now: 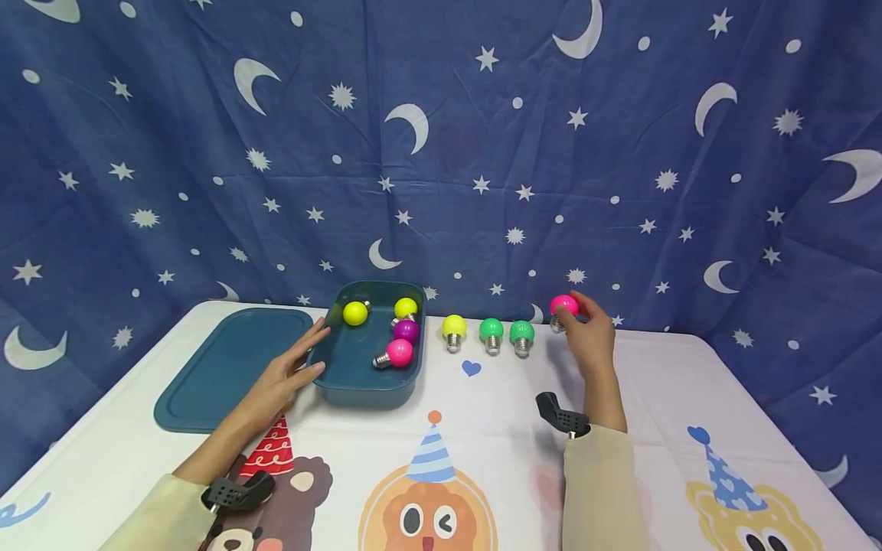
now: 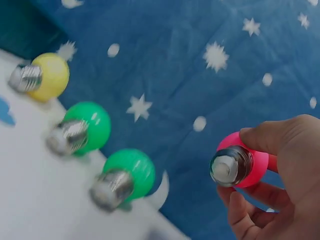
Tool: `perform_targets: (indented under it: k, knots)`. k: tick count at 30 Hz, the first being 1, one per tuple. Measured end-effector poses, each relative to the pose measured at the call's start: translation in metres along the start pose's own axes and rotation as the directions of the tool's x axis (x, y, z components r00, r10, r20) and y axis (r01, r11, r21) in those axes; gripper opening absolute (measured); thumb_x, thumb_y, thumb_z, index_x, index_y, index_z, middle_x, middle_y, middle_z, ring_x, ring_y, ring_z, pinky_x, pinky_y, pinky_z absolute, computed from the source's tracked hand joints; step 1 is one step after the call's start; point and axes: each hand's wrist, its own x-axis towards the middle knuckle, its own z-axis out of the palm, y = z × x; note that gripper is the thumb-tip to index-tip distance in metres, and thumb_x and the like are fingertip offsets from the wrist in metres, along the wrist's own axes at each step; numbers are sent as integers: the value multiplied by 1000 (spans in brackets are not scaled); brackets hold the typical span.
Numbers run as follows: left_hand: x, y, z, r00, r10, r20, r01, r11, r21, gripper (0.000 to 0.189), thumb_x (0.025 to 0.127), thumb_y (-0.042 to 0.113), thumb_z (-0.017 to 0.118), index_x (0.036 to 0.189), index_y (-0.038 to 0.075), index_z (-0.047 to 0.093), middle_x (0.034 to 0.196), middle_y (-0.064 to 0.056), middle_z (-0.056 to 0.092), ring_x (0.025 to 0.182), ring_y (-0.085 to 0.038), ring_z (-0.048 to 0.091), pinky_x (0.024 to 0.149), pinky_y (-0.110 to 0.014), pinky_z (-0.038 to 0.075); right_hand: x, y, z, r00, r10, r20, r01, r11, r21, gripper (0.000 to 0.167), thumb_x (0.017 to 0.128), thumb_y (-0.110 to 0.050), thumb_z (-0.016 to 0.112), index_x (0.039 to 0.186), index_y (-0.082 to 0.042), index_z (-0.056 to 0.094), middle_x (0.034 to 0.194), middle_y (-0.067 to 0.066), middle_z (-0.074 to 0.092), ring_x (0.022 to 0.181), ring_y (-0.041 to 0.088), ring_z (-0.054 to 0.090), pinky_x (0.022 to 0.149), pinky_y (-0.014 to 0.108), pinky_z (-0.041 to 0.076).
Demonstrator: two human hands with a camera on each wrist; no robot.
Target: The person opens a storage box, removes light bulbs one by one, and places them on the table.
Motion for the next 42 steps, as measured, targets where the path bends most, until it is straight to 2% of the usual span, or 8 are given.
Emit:
perform_targets:
  k: [4,11,16,22,27,30,35,42]
  knots:
    - [1,-1,0,1000,-3,0,3,1000,14,56,97,16,55,149,9,34,159,-6,12,144,-30,9,109,-60,19,2,17,3,1000,15,2,-15,1000,-22,52,95,-23,58,143,-7,46,132,19,52,94,18,56,71,14,47]
    - [1,1,0,1000,-8,0,8,1000,4,56,97,15,55,149,8,34,159,-6,12,144,-30,9,110,-59,18,3,32,4,999,30,29,-28,998,-48,51,97,-23,54,144,-7,44,134,20,51,91,15,55,71,17,45]
    - [1,1,1,1000,-3,-8,3,1000,2,55,97,13,55,148,6,35,159,-9,12,144,-33,8,110,-59,17,4,37,5,998,50,45,-45,995,-89,52,96,-23,56,143,-5,44,131,21,53,79,9,59,69,17,46]
    - [2,0,1,1000,0,-8,0,1000,-4,54,97,12,54,148,7,35,159,-10,13,144,-31,8,110,-58,16,7,46,10,996,76,35,-70,986,-149,52,94,-24,58,141,-3,46,129,23,54,85,19,61,65,17,46]
    - [1,1,0,1000,-6,-1,6,1000,8,55,98,14,55,148,9,35,159,-3,13,144,-28,9,111,-57,17,9,55,13,995,95,35,-88,983,-161,54,94,-26,59,141,-3,46,132,22,52,94,26,57,60,13,44]
    - [1,2,0,1000,-7,2,7,1000,16,55,98,15,55,149,10,35,159,-1,13,144,-28,9,111,-57,17,9,58,13,996,86,33,-80,984,-159,54,94,-27,58,141,-4,46,134,21,50,102,30,55,67,19,47]
    - [1,2,0,1000,-5,4,5,1000,18,55,97,15,55,149,9,35,159,-2,13,144,-29,9,111,-58,17,10,64,17,998,50,45,-43,987,-156,54,95,-30,57,142,-7,45,136,21,49,118,36,48,92,41,45]
    - [1,0,0,1000,0,1,0,1000,17,55,98,14,54,149,10,35,159,-2,12,144,-27,8,111,-57,16,12,71,22,998,14,66,-5,990,-143,53,95,-27,58,143,-7,46,137,22,48,122,37,47,101,46,40]
